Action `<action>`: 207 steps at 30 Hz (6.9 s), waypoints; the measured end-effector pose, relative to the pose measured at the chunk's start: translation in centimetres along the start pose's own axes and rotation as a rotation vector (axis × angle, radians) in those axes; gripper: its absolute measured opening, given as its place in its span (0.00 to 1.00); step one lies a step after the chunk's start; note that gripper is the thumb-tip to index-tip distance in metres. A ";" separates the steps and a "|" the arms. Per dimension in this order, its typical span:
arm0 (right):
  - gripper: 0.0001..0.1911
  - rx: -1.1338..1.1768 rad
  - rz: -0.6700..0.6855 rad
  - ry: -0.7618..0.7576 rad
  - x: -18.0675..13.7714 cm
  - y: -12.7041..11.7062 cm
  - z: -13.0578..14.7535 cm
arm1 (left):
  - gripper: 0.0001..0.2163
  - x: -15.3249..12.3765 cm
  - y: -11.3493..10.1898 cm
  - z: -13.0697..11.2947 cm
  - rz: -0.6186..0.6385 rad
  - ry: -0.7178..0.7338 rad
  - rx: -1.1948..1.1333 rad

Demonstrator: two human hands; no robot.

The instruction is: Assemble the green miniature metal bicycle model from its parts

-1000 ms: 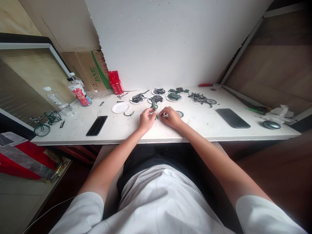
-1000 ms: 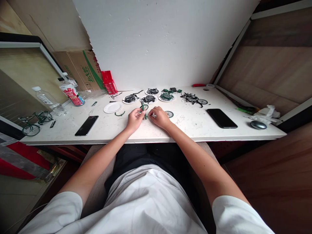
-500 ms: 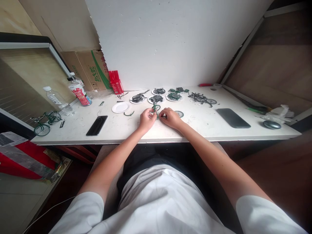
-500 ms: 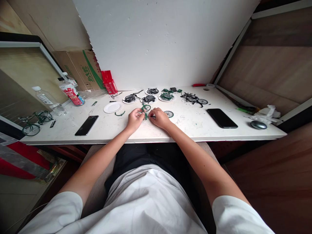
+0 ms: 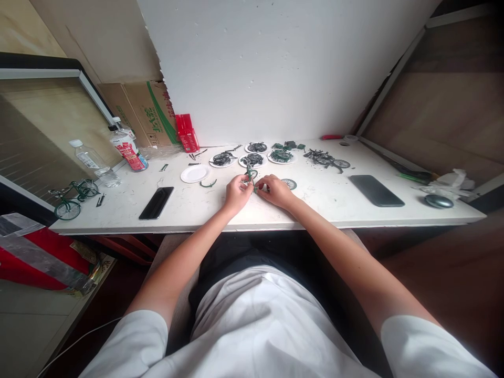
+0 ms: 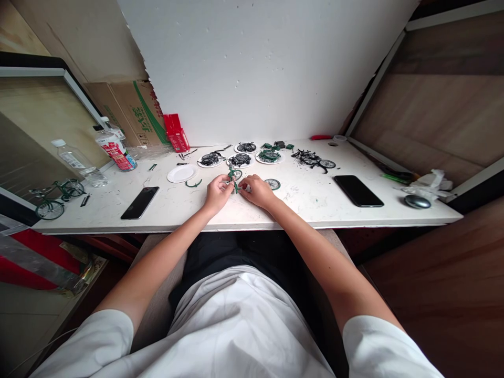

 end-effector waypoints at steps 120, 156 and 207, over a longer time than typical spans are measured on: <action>0.13 0.139 -0.205 0.018 0.2 -1.8 0.1 | 0.07 -0.2 0.7 -0.2 0.061 0.056 0.076; 0.10 0.091 -0.194 -0.043 0.2 -1.3 0.1 | 0.08 -0.6 1.7 -0.5 0.202 0.075 0.105; 0.11 0.119 -0.211 -0.031 0.1 -1.1 -0.3 | 0.07 -0.9 1.9 -1.1 0.193 0.139 0.190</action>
Point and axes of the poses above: each hand's wrist, its own x-axis towards the middle knuckle, its own y-axis out of the palm, z = x × y, the point moved 7 cm from there along x, towards the middle knuckle, and after that the axes turned 6 degrees about -y, right-handed, at the moved point
